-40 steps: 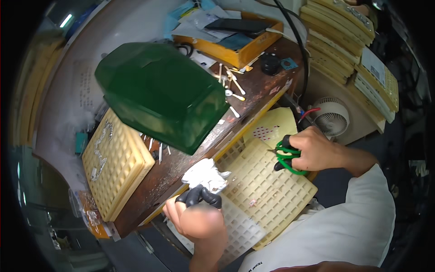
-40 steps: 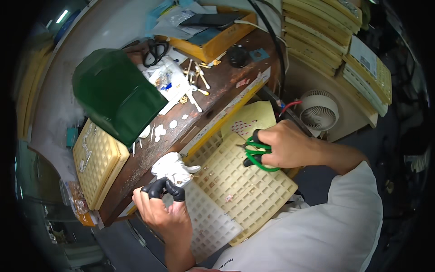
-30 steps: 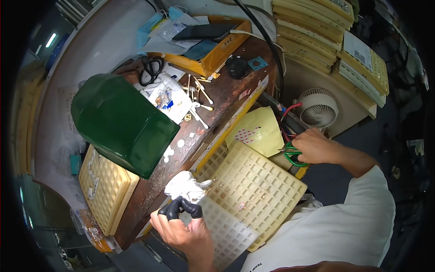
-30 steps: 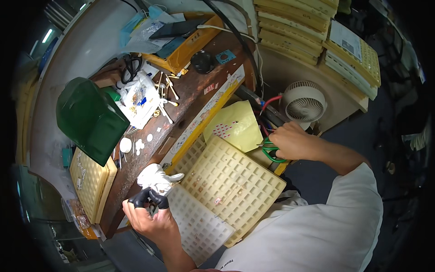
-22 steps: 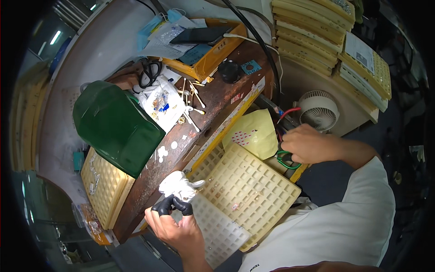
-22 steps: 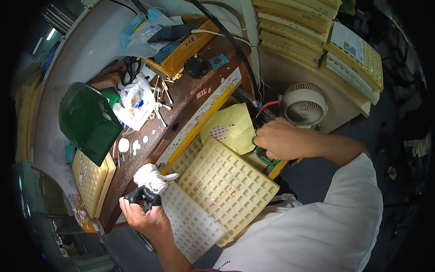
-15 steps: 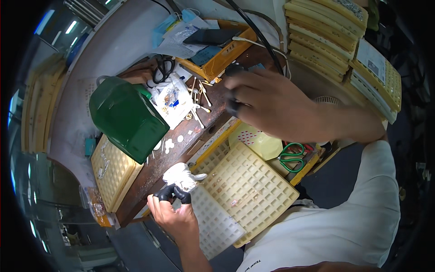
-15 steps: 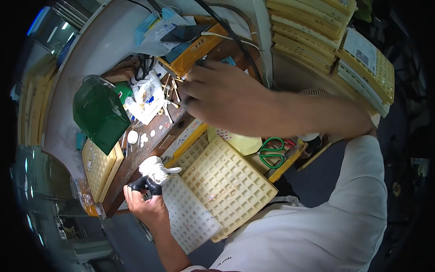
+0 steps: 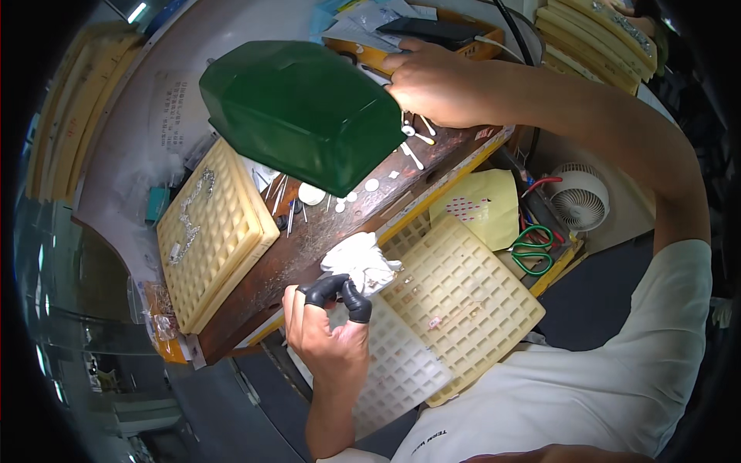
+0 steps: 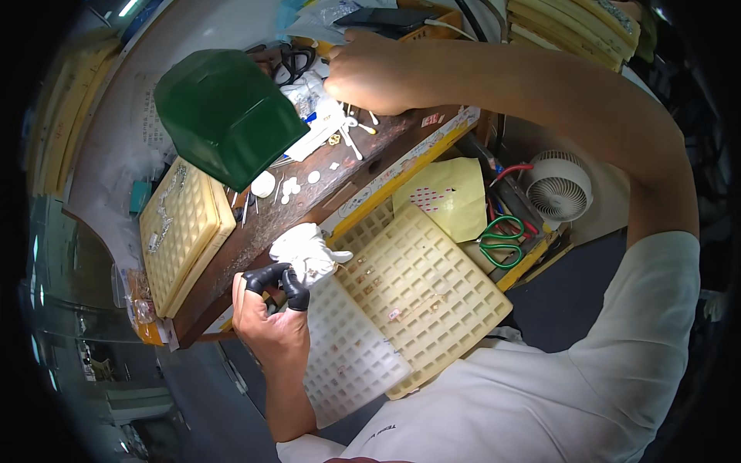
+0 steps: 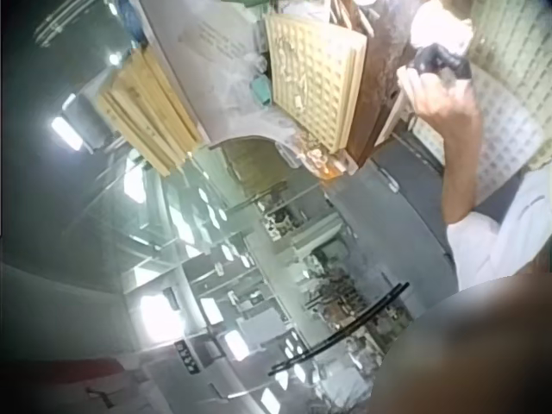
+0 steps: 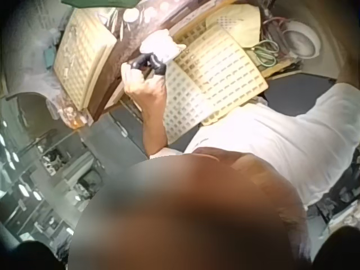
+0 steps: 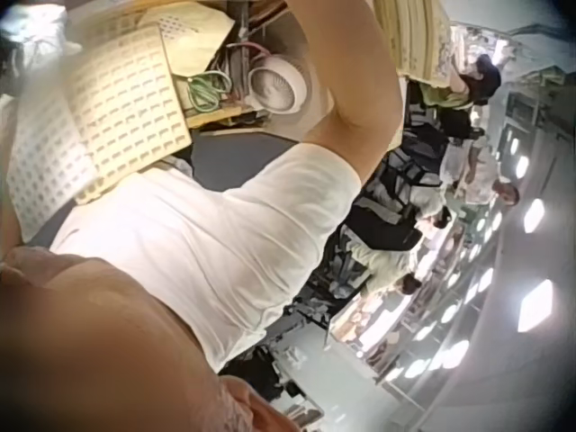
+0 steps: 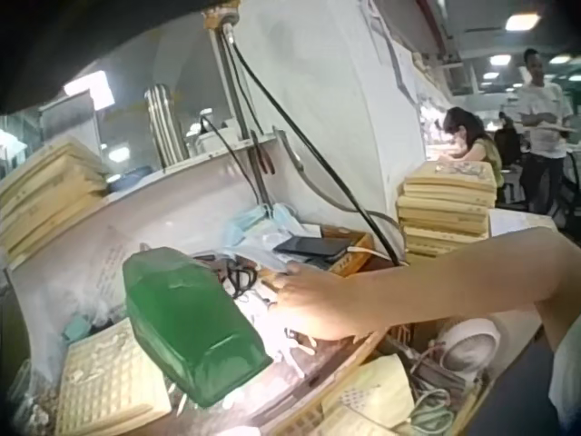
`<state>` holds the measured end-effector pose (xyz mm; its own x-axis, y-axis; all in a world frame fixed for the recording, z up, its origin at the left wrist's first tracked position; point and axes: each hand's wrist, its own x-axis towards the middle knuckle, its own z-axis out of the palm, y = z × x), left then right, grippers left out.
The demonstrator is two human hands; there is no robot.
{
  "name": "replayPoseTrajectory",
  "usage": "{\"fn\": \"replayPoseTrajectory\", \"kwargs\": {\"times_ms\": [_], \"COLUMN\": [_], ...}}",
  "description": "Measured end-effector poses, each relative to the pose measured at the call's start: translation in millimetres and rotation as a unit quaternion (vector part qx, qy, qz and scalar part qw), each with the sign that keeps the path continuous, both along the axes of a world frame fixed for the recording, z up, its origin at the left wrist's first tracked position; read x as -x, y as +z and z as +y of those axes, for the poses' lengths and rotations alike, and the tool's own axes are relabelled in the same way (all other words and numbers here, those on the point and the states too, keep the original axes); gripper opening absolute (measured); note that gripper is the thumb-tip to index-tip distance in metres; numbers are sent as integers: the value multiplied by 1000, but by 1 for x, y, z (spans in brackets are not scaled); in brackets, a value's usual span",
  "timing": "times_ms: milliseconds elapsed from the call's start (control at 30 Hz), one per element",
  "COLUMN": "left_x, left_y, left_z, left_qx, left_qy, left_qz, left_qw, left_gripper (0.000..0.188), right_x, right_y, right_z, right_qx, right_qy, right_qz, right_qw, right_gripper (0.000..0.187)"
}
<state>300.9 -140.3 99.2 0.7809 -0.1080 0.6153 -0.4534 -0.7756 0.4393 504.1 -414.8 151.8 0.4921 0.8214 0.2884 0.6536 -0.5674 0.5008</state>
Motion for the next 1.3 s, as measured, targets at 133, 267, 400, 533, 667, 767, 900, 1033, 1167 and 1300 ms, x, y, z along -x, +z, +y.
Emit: {"fn": "replayPoseTrajectory", "kwargs": {"times_ms": [133,267,400,533,667,767,900,1033,1167,1300], "left_x": [-9,-15,-16,-16,-17,-16,-16,-20,-19,-18], "left_y": [3,-2,-4,-4,-5,-6,-6,-2,-2,-1], "left_z": [10,18,21,20,19,18,19,18,19,21], "left_qx": [27,31,25,26,13,2,2,-12,-27,-20], "left_qy": [-26,-18,-17,-17,-18,-11,-22,-24,-26,-21], "left_qz": [-59,-40,-47,-41,-47,-38,-25,-54,-50,-45], "left_qw": [998,999,998,999,999,999,999,998,998,999], "left_gripper": [12,11,10,9,10,12,16,10,11,11], "right_x": [-7,2,2,12,17,18,17,-3,-4,-4], "right_y": [-5,-6,-7,-8,-11,-14,-15,-23,-12,-6], "right_z": [-7,-6,-3,-1,3,7,10,4,13,-6], "right_qx": [-65,-115,-172,-175,-86,-105,-132,-193,-184,-172], "right_qy": [16,29,37,17,-30,-51,-65,-66,-77,-89], "right_qz": [32,46,57,4,-73,-79,-40,72,94,124], "right_qw": [997,992,983,984,993,990,988,976,975,973], "right_gripper": [21,22,28,19,10,8,4,8,12,16]}}
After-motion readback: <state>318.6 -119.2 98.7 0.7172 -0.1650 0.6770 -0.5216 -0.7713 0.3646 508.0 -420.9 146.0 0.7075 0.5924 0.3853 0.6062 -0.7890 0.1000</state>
